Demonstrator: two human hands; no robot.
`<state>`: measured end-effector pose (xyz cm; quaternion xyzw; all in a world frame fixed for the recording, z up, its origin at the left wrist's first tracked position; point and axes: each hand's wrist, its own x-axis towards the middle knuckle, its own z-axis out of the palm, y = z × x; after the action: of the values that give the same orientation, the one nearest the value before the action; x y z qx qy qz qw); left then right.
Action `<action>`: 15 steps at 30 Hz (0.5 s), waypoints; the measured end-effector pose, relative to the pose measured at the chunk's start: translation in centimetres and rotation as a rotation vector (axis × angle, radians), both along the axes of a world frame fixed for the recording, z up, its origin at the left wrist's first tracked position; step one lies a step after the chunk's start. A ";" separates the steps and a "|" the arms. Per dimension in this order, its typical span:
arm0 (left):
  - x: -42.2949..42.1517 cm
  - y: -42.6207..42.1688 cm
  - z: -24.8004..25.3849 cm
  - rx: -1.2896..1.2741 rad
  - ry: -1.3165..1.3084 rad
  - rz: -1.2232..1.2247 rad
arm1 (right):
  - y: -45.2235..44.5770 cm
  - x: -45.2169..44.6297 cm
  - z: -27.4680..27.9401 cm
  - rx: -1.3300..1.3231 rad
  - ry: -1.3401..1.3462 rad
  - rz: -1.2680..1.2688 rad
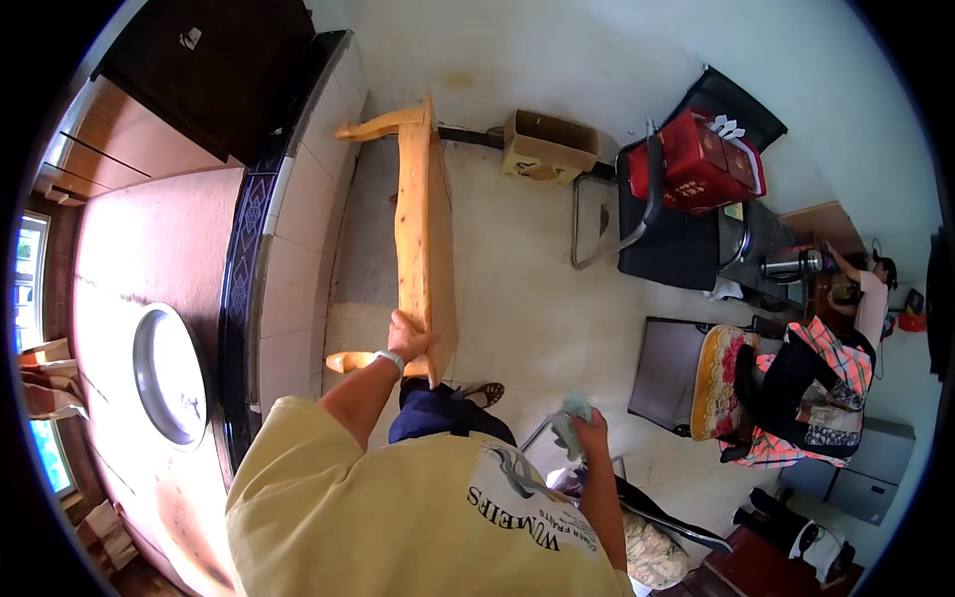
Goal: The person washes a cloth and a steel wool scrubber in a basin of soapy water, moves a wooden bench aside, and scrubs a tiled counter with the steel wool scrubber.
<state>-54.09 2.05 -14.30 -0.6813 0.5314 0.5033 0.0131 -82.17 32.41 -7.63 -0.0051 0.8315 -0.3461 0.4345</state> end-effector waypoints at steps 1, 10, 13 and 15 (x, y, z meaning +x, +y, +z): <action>0.7 0.3 0.2 -0.081 -0.051 -0.007 | -0.7 0.1 -2.4 -0.053 0.026 0.124; -1.2 0.4 -0.5 -0.065 -0.059 -0.067 | -12.9 5.2 -0.7 -0.012 0.272 0.621; -3.0 -1.5 3.0 0.078 -0.059 0.050 | -14.3 6.7 0.7 -0.075 0.298 0.627; -3.4 -3.4 1.8 -0.177 -0.011 -0.002 | -13.7 7.1 1.4 -0.120 0.239 0.574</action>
<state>-57.53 -1.34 -12.54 -0.6818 0.5745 0.4507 -0.0436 -75.05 18.75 -6.18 -0.3058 0.8194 -0.2547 0.4125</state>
